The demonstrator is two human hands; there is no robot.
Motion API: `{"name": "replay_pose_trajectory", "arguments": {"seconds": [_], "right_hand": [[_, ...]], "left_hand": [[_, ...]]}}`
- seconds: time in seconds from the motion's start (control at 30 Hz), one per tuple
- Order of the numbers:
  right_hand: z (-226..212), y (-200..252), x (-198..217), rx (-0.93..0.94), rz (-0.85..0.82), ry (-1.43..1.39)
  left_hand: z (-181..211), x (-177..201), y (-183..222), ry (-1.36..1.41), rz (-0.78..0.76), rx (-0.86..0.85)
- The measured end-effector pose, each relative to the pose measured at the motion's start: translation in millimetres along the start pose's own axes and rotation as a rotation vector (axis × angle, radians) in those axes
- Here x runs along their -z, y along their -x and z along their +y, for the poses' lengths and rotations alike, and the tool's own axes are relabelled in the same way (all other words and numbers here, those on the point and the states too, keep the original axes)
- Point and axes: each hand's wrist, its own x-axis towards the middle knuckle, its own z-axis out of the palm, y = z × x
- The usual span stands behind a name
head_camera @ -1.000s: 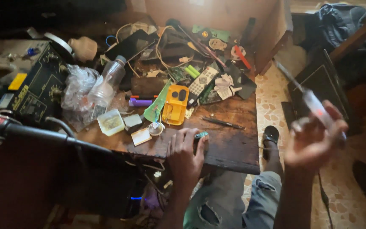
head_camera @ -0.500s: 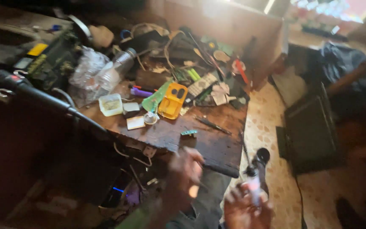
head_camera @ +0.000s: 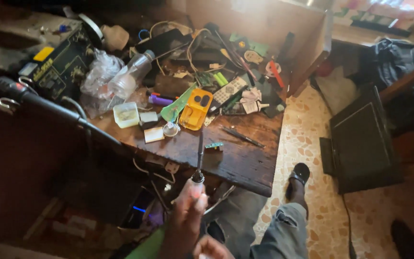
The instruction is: Soldering electronic components onto a small circuit board at a repair workbench.
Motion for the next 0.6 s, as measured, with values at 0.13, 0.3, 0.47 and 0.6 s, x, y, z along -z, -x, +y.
{"name": "replay_pose_trajectory", "arguments": {"seconds": [0.13, 0.3, 0.47, 0.6], "right_hand": [[-94, 21, -35, 0.230, -0.046, 0.566], [-185, -12, -41, 0.789, 0.420, 0.926], [-215, -92, 16, 0.911, 0.675, 1.779], [-222, -100, 19, 0.990, 0.704, 1.932]], "left_hand": [[-19, 27, -14, -0.294, 0.074, -0.263], [-111, 81, -23, 0.060, 0.261, 0.164], [-348, 276, -93, 0.693, -0.108, 0.148], [-255, 191, -85, 0.037, 0.094, 0.039]]}}
